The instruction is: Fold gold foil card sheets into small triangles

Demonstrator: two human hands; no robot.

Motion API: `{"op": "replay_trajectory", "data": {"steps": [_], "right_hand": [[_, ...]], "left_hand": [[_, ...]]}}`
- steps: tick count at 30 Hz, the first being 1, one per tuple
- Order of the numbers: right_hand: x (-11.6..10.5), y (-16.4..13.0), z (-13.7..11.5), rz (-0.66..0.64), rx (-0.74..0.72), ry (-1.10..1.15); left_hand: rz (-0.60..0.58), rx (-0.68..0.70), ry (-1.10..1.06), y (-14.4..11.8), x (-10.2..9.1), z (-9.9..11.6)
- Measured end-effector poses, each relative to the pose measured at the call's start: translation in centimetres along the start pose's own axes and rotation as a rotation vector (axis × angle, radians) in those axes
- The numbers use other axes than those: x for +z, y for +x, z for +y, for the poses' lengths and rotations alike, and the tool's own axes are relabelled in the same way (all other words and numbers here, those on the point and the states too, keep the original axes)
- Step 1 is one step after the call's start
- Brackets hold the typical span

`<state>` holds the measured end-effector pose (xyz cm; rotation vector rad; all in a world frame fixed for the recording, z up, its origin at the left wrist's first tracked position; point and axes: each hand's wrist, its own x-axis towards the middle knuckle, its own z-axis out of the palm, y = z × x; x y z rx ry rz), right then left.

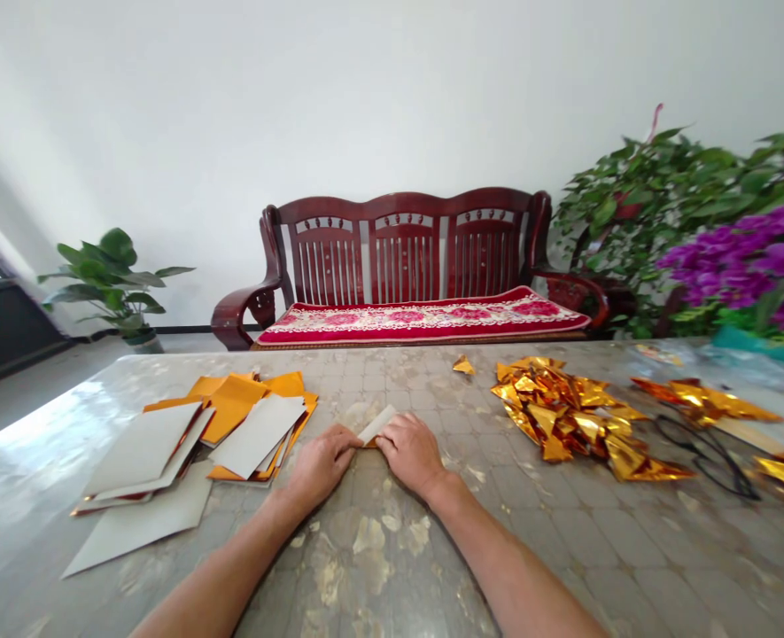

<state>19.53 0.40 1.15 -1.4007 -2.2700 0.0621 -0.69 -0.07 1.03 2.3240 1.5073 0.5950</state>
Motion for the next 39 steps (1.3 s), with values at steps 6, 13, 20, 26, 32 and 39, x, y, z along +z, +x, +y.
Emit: {"op": "replay_trajectory", "data": {"steps": [6, 13, 20, 26, 32, 39], "right_hand": [[0.1, 0.1, -0.1, -0.02, 0.051, -0.035], [0.2, 0.2, -0.3, -0.007, 0.068, -0.076], [0.7, 0.5, 0.3, -0.03, 0.098, -0.063], [0.9, 0.8, 0.5, -0.046, 0.125, -0.055], [0.9, 0.8, 0.4, -0.037, 0.123, -0.065], [0.9, 0.7, 0.6, -0.016, 0.126, 0.009]], "left_hand": [[0.007, 0.0, 0.009, 0.2, -0.2, 0.0], [-0.011, -0.08, 0.012, 0.2, -0.4, 0.3], [0.043, -0.171, -0.02, 0.4, 0.0, 0.5], [0.049, -0.23, 0.004, 0.9, 0.2, 1.1], [0.054, -0.228, 0.034, 1.2, 0.5, 1.1], [0.068, -0.195, 0.027, 1.3, 0.8, 0.9]]}}
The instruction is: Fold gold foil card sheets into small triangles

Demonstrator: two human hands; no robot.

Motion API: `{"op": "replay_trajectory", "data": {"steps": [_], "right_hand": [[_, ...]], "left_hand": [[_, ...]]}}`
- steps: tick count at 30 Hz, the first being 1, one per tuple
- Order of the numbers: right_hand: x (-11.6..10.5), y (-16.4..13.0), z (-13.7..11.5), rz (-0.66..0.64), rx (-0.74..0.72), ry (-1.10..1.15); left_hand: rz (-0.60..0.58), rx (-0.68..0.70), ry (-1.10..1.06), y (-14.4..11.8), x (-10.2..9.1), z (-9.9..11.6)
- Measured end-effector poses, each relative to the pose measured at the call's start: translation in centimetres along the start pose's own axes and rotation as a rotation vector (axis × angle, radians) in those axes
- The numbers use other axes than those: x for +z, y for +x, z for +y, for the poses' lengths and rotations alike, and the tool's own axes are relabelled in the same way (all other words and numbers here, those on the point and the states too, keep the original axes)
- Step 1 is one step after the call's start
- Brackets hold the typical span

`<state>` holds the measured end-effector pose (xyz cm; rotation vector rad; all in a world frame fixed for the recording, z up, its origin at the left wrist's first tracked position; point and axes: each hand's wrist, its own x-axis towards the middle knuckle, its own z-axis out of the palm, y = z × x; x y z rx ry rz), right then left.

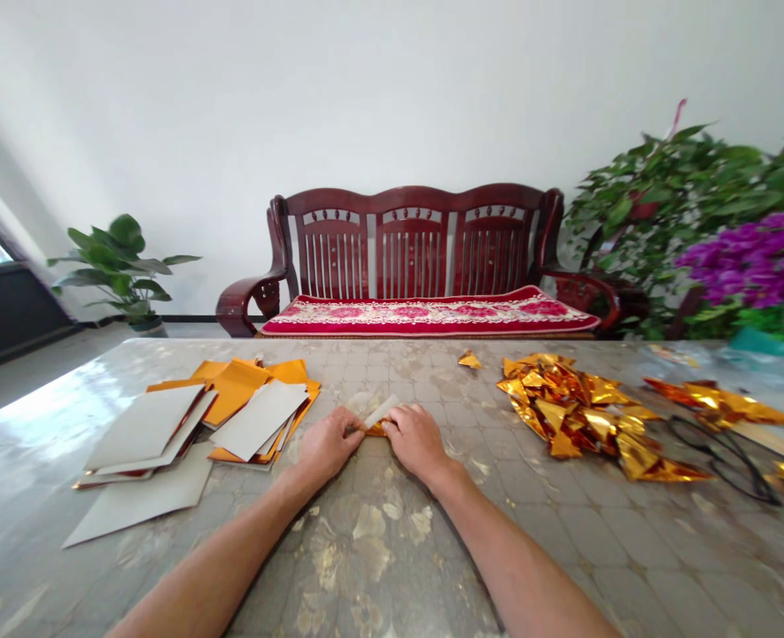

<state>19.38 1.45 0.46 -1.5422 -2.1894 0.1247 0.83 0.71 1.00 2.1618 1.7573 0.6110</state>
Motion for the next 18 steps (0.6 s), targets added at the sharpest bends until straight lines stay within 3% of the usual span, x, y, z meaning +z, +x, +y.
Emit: {"op": "replay_trajectory", "data": {"steps": [9, 18], "right_hand": [[-0.02, -0.08, 0.06, 0.023, 0.007, 0.062], [-0.24, -0.16, 0.15, 0.013, 0.01, 0.179]], "left_hand": [[-0.001, 0.025, -0.07, 0.12, -0.27, -0.1], [0.044, 0.152, -0.096, 0.26, 0.09, -0.83]]}}
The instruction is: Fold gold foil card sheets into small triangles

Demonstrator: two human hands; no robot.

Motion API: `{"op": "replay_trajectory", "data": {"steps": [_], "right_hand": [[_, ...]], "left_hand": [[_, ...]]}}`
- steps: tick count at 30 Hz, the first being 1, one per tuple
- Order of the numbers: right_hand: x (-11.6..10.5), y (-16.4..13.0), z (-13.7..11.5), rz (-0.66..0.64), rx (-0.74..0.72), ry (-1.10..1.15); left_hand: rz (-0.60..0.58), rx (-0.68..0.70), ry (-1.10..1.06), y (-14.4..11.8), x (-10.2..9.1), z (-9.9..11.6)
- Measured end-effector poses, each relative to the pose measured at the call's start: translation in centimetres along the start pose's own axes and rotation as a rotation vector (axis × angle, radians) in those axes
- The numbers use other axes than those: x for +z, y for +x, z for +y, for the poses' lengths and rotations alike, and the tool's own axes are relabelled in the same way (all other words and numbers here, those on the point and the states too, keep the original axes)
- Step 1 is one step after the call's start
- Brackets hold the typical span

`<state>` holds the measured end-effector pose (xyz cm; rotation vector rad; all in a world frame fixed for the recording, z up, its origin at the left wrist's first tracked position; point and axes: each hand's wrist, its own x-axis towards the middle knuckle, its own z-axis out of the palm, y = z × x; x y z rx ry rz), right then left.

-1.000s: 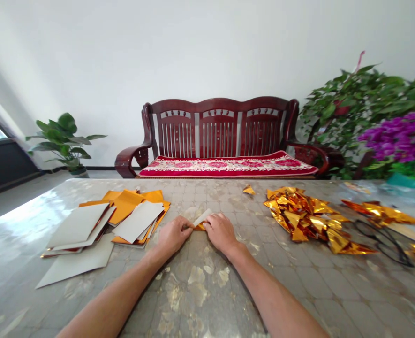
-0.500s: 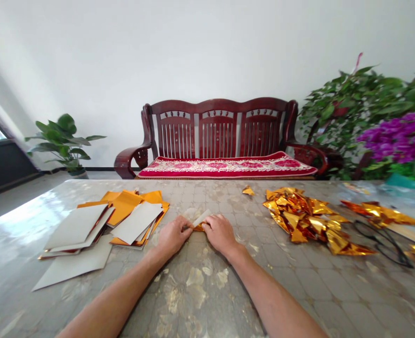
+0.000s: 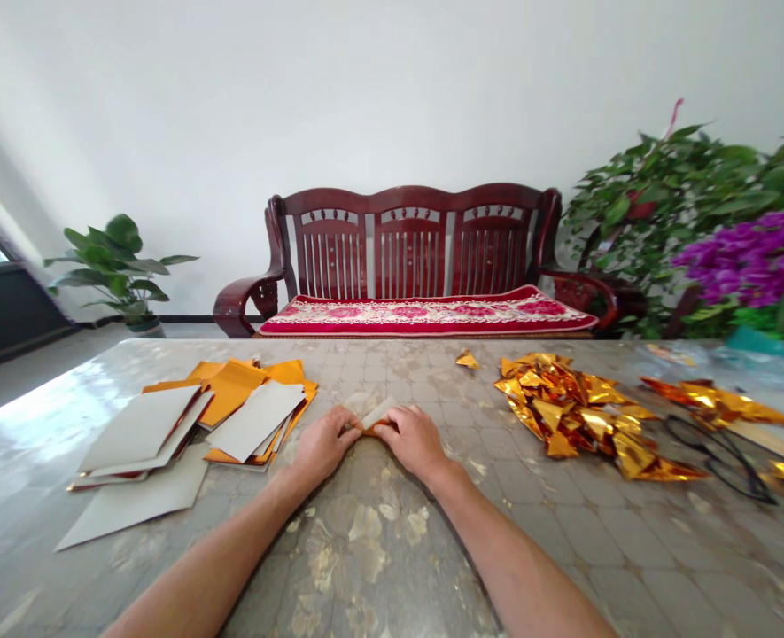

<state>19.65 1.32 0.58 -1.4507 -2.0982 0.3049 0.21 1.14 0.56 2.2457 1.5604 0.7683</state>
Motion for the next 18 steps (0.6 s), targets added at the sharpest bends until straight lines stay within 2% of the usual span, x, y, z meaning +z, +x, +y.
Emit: {"op": "replay_trajectory", "data": {"steps": [11, 18], "right_hand": [[-0.01, -0.1, -0.22, -0.045, -0.057, -0.129], [0.0, -0.16, -0.57, -0.042, -0.033, -0.185]], "left_hand": [[-0.005, 0.123, -0.016, -0.29, -0.42, -0.27], [-0.018, 0.098, -0.034, -0.43, -0.66, -0.25]]}}
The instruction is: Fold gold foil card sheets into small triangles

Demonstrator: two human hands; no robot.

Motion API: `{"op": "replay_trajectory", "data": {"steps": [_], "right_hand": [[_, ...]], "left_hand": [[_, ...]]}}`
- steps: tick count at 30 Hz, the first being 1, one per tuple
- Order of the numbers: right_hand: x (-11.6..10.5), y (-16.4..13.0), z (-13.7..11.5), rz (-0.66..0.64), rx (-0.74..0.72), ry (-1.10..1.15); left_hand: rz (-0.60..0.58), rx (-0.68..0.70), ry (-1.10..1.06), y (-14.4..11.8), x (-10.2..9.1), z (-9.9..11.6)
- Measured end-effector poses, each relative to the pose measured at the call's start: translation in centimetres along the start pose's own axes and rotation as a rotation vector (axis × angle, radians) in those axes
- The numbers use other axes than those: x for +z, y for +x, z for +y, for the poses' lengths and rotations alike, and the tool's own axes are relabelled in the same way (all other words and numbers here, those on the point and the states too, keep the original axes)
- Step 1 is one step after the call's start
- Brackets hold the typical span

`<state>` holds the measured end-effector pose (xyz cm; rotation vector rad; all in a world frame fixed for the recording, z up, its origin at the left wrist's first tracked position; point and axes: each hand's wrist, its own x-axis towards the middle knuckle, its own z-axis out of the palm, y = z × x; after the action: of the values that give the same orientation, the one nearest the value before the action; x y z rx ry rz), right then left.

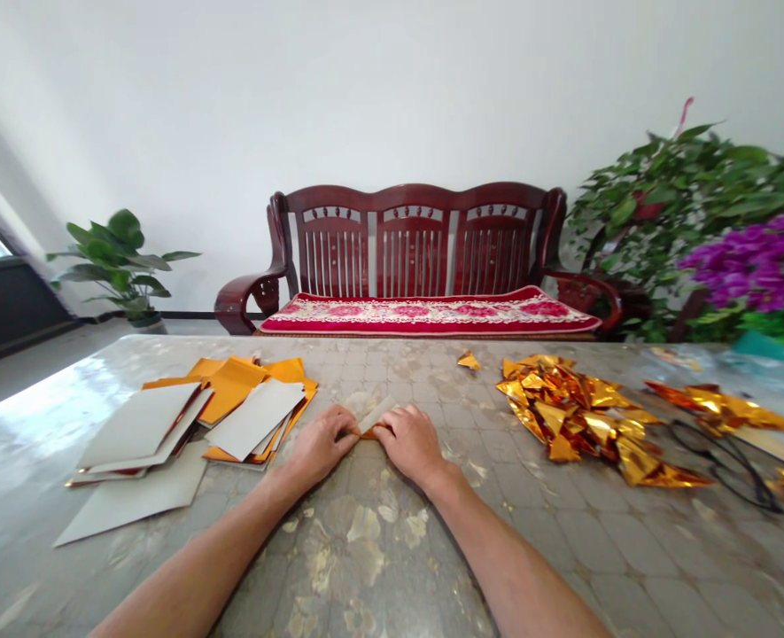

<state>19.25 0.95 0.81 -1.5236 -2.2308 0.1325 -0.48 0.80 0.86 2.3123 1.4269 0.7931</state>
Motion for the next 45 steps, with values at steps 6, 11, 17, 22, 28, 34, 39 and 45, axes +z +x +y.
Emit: {"op": "replay_trajectory", "data": {"steps": [6, 11, 17, 22, 28, 34, 39, 45], "right_hand": [[0.1, 0.1, 0.0, 0.006, 0.026, 0.037], [0.0, 0.2, -0.1, 0.01, 0.039, 0.056], [-0.1, 0.3, -0.3, -0.001, 0.042, 0.03], [-0.2, 0.2, -0.6, -0.001, 0.057, 0.006], [-0.2, 0.1, -1.0, 0.008, 0.064, -0.018], [-0.1, 0.1, -1.0, 0.014, 0.052, -0.038], [0.2, 0.2, -0.5, 0.041, 0.078, 0.002], [0.6, 0.4, 0.5, 0.073, 0.114, 0.222]], "left_hand": [[-0.02, -0.021, 0.012, -0.2, -0.1, 0.5], [-0.038, -0.004, 0.032, -0.3, -0.3, 0.7], [-0.055, -0.044, 0.055, -0.4, -0.3, 1.1], [-0.027, -0.049, 0.089, -0.5, 0.1, 1.3], [-0.032, -0.053, 0.158, -0.4, 0.4, 1.2], [-0.051, -0.081, 0.169, -0.3, 0.3, 1.4], [-0.028, -0.075, 0.101, -0.3, 0.4, 0.9], [0.013, -0.109, -0.043, 0.0, 0.9, 0.1]]}}
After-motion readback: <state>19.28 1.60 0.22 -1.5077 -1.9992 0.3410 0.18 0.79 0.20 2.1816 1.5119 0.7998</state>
